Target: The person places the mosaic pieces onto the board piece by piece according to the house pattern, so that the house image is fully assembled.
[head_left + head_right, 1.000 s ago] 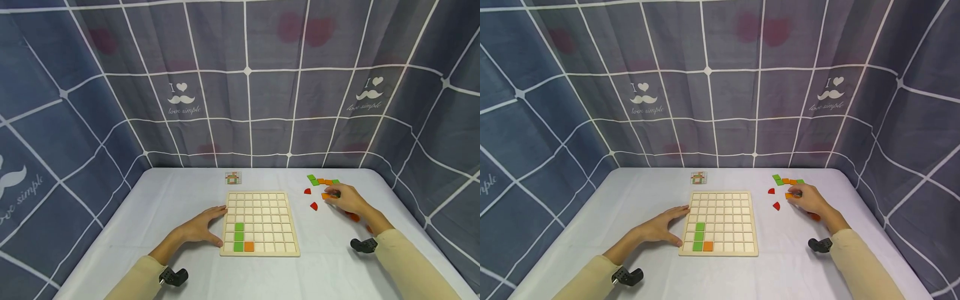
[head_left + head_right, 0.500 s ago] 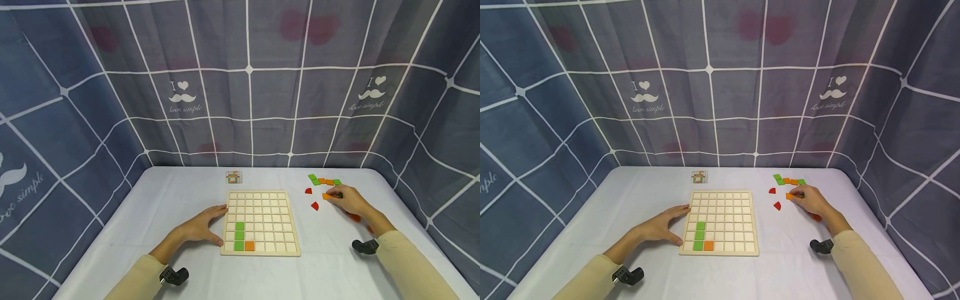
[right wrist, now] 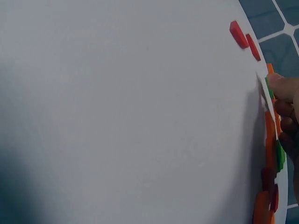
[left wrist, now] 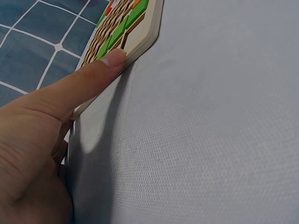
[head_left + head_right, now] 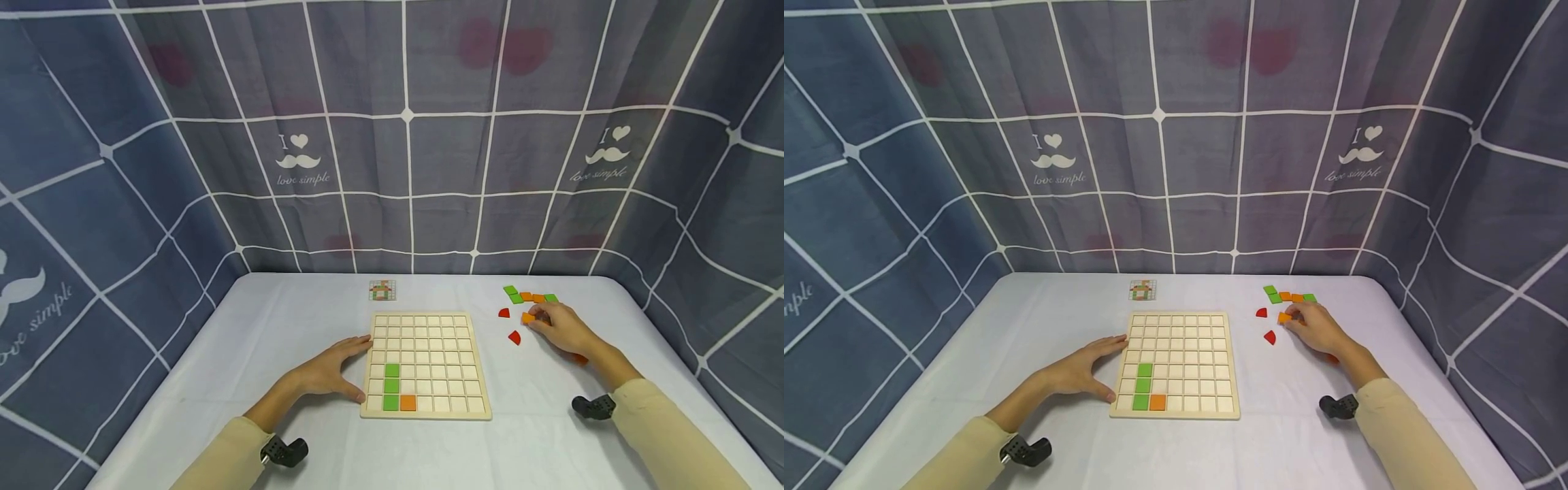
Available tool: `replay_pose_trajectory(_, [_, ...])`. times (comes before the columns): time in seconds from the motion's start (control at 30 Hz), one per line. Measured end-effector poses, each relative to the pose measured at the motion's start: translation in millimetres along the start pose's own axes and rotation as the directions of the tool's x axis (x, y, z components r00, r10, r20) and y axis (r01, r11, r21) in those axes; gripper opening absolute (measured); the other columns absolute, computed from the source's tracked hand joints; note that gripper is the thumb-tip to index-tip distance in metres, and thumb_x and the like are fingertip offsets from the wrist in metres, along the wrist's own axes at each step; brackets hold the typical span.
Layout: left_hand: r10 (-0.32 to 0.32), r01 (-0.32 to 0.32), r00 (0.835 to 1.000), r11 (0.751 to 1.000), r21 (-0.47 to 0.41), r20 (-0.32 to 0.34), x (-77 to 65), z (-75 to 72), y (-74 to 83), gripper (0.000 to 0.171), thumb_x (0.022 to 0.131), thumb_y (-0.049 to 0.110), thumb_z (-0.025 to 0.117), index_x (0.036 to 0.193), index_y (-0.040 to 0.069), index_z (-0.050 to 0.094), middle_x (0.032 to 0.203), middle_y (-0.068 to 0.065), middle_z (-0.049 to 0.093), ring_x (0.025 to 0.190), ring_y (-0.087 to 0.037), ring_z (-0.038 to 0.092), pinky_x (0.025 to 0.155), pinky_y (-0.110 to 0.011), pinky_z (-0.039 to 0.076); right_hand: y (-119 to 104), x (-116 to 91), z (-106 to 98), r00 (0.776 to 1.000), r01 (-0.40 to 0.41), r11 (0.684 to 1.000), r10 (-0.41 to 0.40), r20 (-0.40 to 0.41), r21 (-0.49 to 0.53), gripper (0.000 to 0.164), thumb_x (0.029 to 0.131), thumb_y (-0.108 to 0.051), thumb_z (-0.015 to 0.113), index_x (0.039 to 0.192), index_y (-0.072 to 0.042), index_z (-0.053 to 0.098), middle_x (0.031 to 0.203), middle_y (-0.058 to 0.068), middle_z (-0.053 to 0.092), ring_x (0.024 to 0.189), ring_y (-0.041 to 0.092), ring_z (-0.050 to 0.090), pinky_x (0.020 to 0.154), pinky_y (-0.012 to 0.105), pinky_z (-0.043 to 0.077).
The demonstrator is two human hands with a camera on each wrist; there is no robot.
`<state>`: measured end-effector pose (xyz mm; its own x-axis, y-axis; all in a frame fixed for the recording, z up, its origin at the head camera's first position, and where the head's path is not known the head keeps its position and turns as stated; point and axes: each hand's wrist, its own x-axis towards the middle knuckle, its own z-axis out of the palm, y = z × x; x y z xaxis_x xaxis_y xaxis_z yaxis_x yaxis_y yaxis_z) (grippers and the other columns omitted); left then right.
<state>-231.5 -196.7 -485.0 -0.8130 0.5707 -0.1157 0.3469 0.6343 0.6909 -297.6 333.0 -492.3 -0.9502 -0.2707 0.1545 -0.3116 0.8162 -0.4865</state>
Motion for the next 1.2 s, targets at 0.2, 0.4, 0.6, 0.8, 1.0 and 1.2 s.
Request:
replay_pose_trajectory(0.2, [-0.004,0.004,1.0,1.0,0.011,-0.005,0.0,-1.2,0.5,0.112,0.069,0.039,0.097,0.161,0.012,0.038,0.169,-0.003,0.027,0.154,-0.037,0.017,0.12,-0.062,0.017,-23,6,1,0.998,0.066,0.998,-0.066,0.008,0.011,0.022,0.096,-0.01,0.072,0.114,0.001,0.07,0.096,0.002,0.065,0.087,0.022,0.056,0.08,0.042,0.051])
replay_pose_trajectory(0.4, [-0.016,0.016,1.0,1.0,0.013,-0.004,0.0,0.0,-0.1,0.112,0.069,0.041,0.096,0.161,0.013,0.039,0.169,-0.002,0.027,0.155,-0.035,0.017,0.121,-0.061,0.017,-49,9,8,0.989,0.147,0.988,-0.148,0.013,0.044,0.023,0.096,-0.009,0.073,0.115,0.002,0.07,0.106,0.007,0.069,0.097,0.028,0.061,0.089,0.052,0.054])
replay_pose_trajectory(0.6, [-0.015,0.015,1.0,1.0,0.014,0.001,0.4,0.6,-0.6,0.113,0.069,0.042,0.096,0.161,0.013,0.038,0.169,-0.002,0.027,0.155,-0.036,0.017,0.121,-0.061,0.017,-77,9,17,0.972,0.23,0.973,-0.231,0.037,0.032,0.016,0.095,-0.005,0.072,0.111,-0.003,0.069,0.103,0.002,0.068,0.093,0.022,0.058,0.086,0.047,0.053])
replay_pose_trajectory(0.8, [-0.021,0.021,1.0,0.999,0.029,0.0,-1.5,0.5,-0.8,0.112,0.068,0.045,0.096,0.161,0.016,0.039,0.169,0.001,0.027,0.155,-0.035,0.018,0.12,-0.062,0.017,-103,4,24,0.946,0.314,0.948,-0.317,0.067,0.049,0.017,0.095,-0.007,0.073,0.111,-0.004,0.07,0.105,-0.002,0.068,0.093,0.02,0.058,0.084,0.044,0.052])
replay_pose_trajectory(1.0, [-0.006,0.006,1.0,1.0,0.025,0.001,-1.3,0.1,-0.5,0.112,0.069,0.044,0.096,0.161,0.014,0.039,0.169,-0.001,0.027,0.154,-0.037,0.017,0.12,-0.063,0.017,-122,-2,34,0.932,0.337,0.939,-0.342,0.12,0.061,0.018,0.096,-0.015,0.075,0.113,-0.009,0.07,0.106,-0.007,0.066,0.096,0.016,0.058,0.087,0.041,0.053])
replay_pose_trajectory(1.2, [-0.024,0.024,1.0,0.999,0.022,-0.003,-1.5,1.1,0.3,0.112,0.068,0.043,0.096,0.161,0.015,0.039,0.169,0.0,0.027,0.155,-0.036,0.018,0.12,-0.063,0.017,-141,-12,43,0.899,0.396,0.914,-0.405,0.168,0.084,0.015,0.097,-0.018,0.074,0.111,-0.014,0.07,0.103,-0.012,0.063,0.097,0.016,0.059,0.086,0.037,0.053])
